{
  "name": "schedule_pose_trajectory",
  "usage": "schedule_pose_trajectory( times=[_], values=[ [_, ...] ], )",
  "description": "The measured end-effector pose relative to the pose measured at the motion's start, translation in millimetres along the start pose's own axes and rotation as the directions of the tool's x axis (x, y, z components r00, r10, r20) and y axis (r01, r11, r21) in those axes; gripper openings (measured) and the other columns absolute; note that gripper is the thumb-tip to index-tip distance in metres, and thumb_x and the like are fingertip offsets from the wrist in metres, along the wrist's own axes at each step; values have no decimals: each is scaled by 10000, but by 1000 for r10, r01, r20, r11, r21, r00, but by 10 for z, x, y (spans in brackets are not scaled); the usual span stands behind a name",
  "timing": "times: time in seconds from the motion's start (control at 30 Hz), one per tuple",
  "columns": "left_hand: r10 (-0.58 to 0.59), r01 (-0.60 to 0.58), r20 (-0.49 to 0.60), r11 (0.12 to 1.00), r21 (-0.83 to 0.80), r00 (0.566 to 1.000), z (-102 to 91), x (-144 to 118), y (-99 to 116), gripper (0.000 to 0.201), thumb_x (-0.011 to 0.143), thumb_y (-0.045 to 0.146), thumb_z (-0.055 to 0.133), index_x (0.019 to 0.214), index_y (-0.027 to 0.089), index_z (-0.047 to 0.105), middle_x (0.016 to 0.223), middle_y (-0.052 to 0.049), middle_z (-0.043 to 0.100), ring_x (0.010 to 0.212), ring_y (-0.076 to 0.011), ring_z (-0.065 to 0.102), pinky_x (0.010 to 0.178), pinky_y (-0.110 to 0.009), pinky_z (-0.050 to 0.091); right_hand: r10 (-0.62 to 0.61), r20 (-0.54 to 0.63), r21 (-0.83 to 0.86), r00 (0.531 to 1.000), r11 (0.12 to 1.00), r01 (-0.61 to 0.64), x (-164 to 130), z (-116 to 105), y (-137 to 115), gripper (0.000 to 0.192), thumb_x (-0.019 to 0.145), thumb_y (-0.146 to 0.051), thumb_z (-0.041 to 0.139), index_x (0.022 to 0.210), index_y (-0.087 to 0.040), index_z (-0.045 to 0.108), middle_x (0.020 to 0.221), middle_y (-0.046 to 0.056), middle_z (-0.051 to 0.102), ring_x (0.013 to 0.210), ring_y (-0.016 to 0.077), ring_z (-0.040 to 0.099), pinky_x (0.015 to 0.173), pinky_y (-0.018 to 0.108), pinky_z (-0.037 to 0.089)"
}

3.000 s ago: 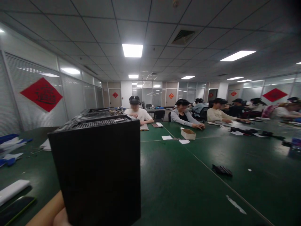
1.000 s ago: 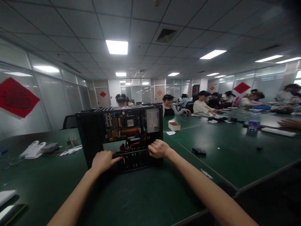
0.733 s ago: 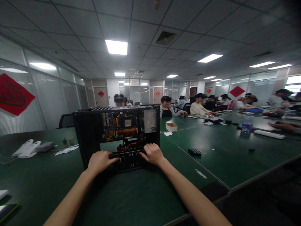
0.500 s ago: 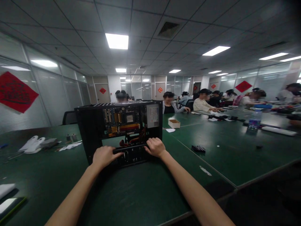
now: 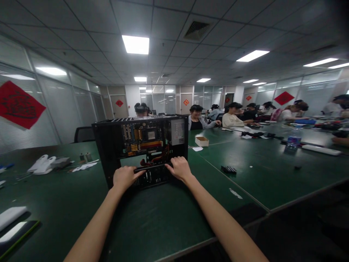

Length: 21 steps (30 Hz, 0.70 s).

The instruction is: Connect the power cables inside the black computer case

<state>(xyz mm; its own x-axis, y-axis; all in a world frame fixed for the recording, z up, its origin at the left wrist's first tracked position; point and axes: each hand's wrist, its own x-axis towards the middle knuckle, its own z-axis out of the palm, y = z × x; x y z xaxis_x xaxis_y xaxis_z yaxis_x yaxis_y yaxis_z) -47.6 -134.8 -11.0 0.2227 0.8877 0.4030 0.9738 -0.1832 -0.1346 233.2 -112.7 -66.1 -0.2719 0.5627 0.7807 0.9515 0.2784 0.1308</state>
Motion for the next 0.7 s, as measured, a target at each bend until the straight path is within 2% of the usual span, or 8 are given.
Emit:
schedule_pose_trajectory(
  times=[0.13,0.4,0.5,0.57,0.6,0.63,0.7],
  values=[
    [18,-18,-36,1000,-6,999,0,-45,0,767,840,767,256,949,195,756,795,-159,727,742,-321,683,588,-326,427,49,35,8,998,999,-49,-7,-107,-74,448,984,-499,379,785,-159,593,797,91,641,767,206,528,704,341,267],
    [11,-14,-81,999,-33,997,-26,-122,30,687,872,711,286,887,187,730,812,-147,729,779,-314,679,606,-318,405,60,79,37,995,997,-64,-9,-159,-72,387,995,-423,392,826,-155,613,837,100,649,803,212,545,736,341,328],
    [13,-16,-125,1000,-19,992,-10,-132,28,662,880,698,296,868,191,721,801,-146,727,775,-322,678,621,-329,407,74,113,63,991,995,-81,-2,-296,-107,337,985,-402,423,905,-147,629,907,115,655,869,234,558,799,361,380],
    [14,-16,-152,1000,-11,988,17,-134,18,638,888,681,307,858,195,718,804,-141,728,773,-323,675,632,-339,410,82,101,80,992,993,-90,-95,-463,-238,303,963,-364,475,1092,-127,614,1053,141,646,1005,275,551,900,409,397],
    [21,-23,-164,1000,-9,986,34,-133,11,621,894,667,316,855,196,718,814,-137,730,774,-319,674,644,-343,412,92,73,87,993,991,-98,-193,-557,-345,349,950,-336,502,1214,-117,566,1160,156,617,1107,303,519,971,449,380],
    [28,-30,-174,1000,-8,984,51,-132,4,605,899,653,326,850,194,718,823,-134,733,772,-315,673,658,-348,415,83,64,131,995,987,-91,-329,-645,-474,407,945,-322,504,1300,-124,513,1241,157,584,1170,311,494,996,457,391],
    [50,-53,-195,999,-11,980,86,-129,-9,586,905,636,342,845,191,718,833,-125,737,765,-307,673,690,-357,420,-12,49,193,999,981,2,-698,-777,-758,466,945,-340,502,1378,-176,448,1339,136,526,1220,298,479,1009,461,429]
  ],
)
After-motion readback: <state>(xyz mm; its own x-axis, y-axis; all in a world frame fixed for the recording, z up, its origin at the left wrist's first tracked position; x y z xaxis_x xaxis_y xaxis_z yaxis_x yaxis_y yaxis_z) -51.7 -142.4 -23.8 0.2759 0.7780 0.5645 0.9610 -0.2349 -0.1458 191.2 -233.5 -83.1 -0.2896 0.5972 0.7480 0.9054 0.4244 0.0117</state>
